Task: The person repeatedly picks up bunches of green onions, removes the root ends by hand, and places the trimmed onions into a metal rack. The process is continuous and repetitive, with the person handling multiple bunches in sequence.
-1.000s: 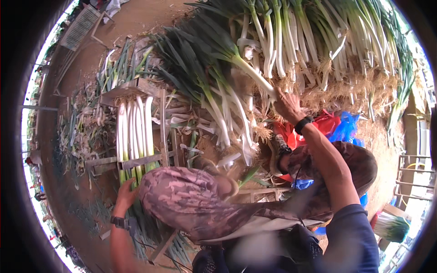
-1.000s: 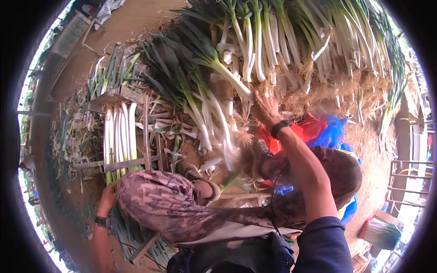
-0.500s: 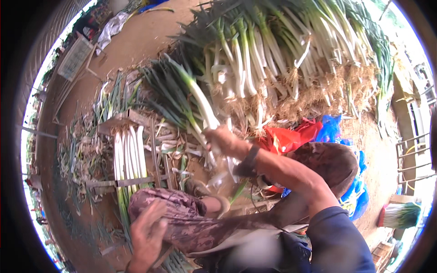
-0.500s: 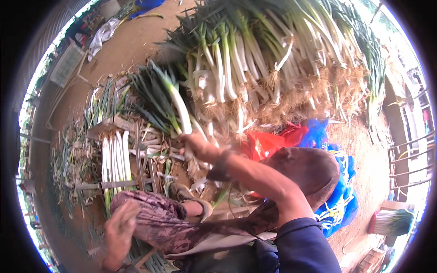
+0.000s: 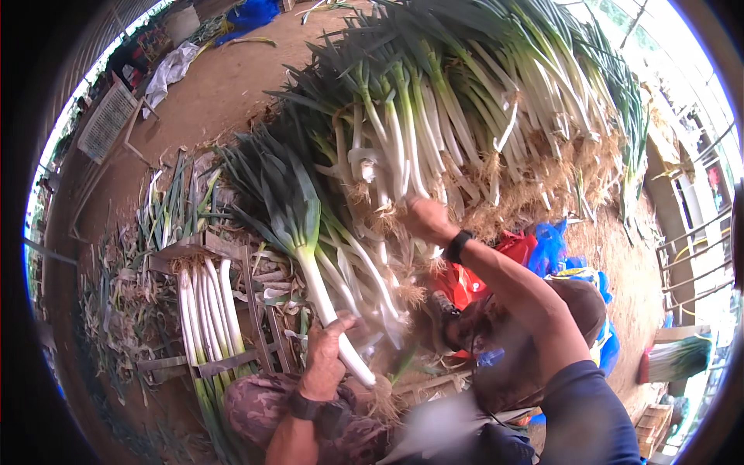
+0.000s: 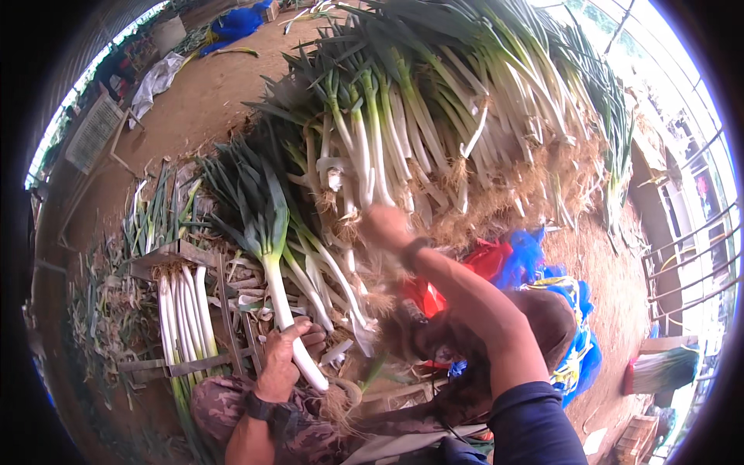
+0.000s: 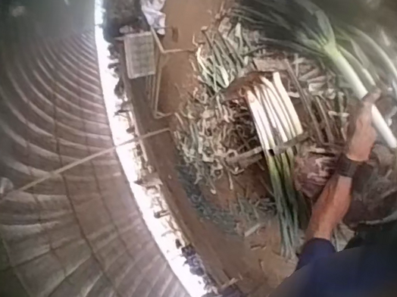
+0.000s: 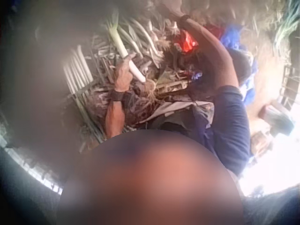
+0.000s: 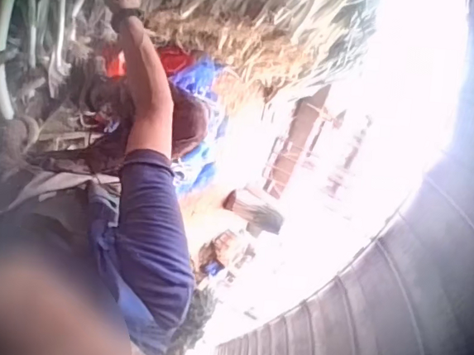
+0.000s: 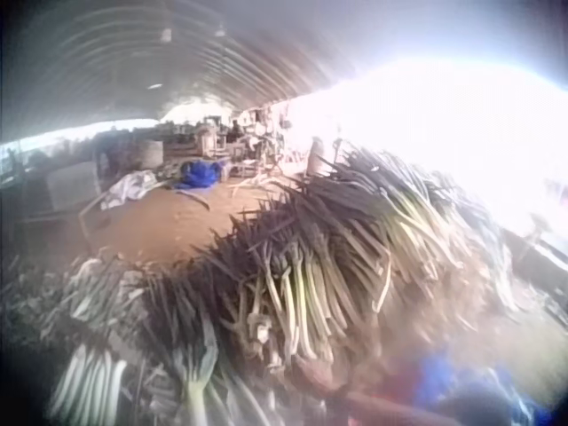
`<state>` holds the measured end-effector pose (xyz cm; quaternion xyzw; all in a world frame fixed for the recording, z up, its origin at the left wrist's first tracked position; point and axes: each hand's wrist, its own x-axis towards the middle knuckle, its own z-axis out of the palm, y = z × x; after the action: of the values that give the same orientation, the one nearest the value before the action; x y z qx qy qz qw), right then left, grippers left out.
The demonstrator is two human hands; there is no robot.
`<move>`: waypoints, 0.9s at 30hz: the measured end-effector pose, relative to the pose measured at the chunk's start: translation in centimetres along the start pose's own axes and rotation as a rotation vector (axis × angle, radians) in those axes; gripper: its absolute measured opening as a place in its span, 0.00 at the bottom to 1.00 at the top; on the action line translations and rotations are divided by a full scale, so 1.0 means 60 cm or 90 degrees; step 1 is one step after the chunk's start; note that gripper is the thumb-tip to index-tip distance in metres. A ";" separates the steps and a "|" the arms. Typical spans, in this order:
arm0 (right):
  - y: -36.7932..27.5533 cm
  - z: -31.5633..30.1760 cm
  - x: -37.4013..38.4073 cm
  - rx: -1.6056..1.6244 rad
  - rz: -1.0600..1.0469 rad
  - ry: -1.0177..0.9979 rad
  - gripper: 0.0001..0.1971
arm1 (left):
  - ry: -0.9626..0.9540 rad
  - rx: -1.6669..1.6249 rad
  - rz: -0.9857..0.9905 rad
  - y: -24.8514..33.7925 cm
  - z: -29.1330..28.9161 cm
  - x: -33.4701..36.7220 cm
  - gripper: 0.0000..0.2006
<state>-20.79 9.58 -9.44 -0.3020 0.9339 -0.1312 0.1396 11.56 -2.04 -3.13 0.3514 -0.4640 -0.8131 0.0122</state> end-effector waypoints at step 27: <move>-0.113 0.042 -0.346 0.769 -0.240 -0.520 0.20 | -0.029 -0.076 -0.020 0.000 0.011 0.011 0.30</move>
<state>-0.17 16.34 -5.79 -0.3524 0.5063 -0.5197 0.5911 10.70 -1.75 -3.29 0.3387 -0.4088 -0.8474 0.0096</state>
